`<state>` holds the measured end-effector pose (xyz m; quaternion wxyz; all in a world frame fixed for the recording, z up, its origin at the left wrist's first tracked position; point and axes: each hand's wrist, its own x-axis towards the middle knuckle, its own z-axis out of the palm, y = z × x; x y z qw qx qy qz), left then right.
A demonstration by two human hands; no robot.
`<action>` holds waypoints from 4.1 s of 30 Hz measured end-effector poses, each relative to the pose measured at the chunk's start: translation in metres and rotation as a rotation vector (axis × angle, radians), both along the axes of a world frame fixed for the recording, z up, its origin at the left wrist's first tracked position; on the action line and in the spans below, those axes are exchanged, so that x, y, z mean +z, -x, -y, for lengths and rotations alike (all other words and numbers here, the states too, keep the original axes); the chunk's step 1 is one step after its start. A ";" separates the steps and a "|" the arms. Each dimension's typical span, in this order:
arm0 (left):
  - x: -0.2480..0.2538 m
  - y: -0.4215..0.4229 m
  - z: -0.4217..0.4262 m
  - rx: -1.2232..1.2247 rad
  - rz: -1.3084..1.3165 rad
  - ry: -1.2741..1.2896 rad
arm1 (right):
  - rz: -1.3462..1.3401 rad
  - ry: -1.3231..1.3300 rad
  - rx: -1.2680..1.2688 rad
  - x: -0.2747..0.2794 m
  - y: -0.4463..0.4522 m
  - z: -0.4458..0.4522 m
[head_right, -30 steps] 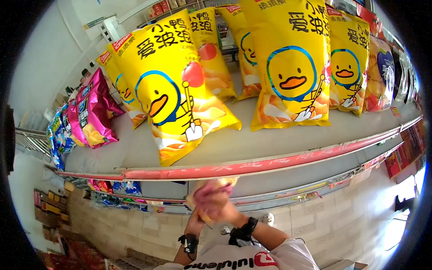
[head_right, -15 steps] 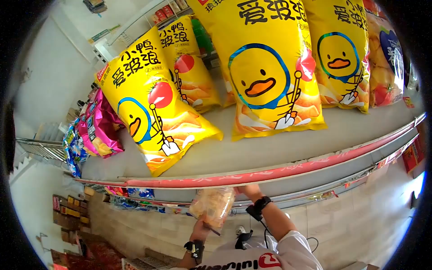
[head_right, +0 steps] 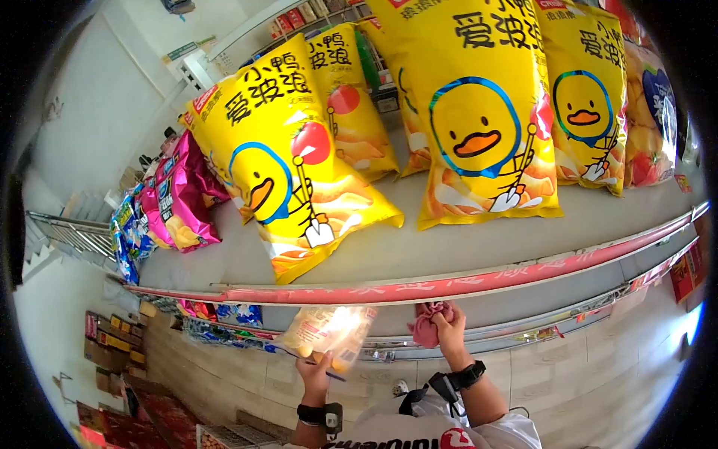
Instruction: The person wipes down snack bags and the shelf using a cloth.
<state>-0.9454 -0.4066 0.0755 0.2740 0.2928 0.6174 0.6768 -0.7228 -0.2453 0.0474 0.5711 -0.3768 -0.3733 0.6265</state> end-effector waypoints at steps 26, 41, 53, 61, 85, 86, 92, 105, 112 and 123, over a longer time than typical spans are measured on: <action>-0.044 0.015 -0.089 -0.256 -0.717 0.485 | 0.898 -0.571 0.149 0.007 0.048 0.053; -0.045 0.016 -0.069 -0.183 0.262 -0.063 | 0.553 -0.271 0.158 -0.018 0.043 0.042; -0.087 0.072 -0.162 -0.108 -0.336 -0.085 | 0.366 -0.039 -0.074 -0.019 0.018 0.020; -0.128 0.081 -0.188 -0.150 -1.085 0.337 | 0.336 0.029 -0.131 -0.030 -0.016 0.015; -0.110 0.191 -0.113 0.302 0.785 0.146 | 0.214 0.105 -0.149 -0.008 -0.028 0.027; -0.115 0.195 -0.113 0.303 0.791 0.139 | 0.204 0.106 -0.134 -0.009 -0.028 0.028; -0.144 0.214 -0.124 0.226 0.782 0.006 | 0.169 0.106 -0.171 -0.013 -0.029 0.035; -0.090 0.178 -0.099 -0.033 1.026 -0.438 | 0.136 0.127 -0.097 -0.006 -0.027 0.042; -0.082 0.151 -0.005 -0.057 0.784 -0.381 | 0.122 0.120 -0.158 -0.013 -0.042 0.040; -0.027 0.036 0.000 -0.259 0.874 0.154 | 0.387 -0.227 -0.130 0.012 -0.020 0.018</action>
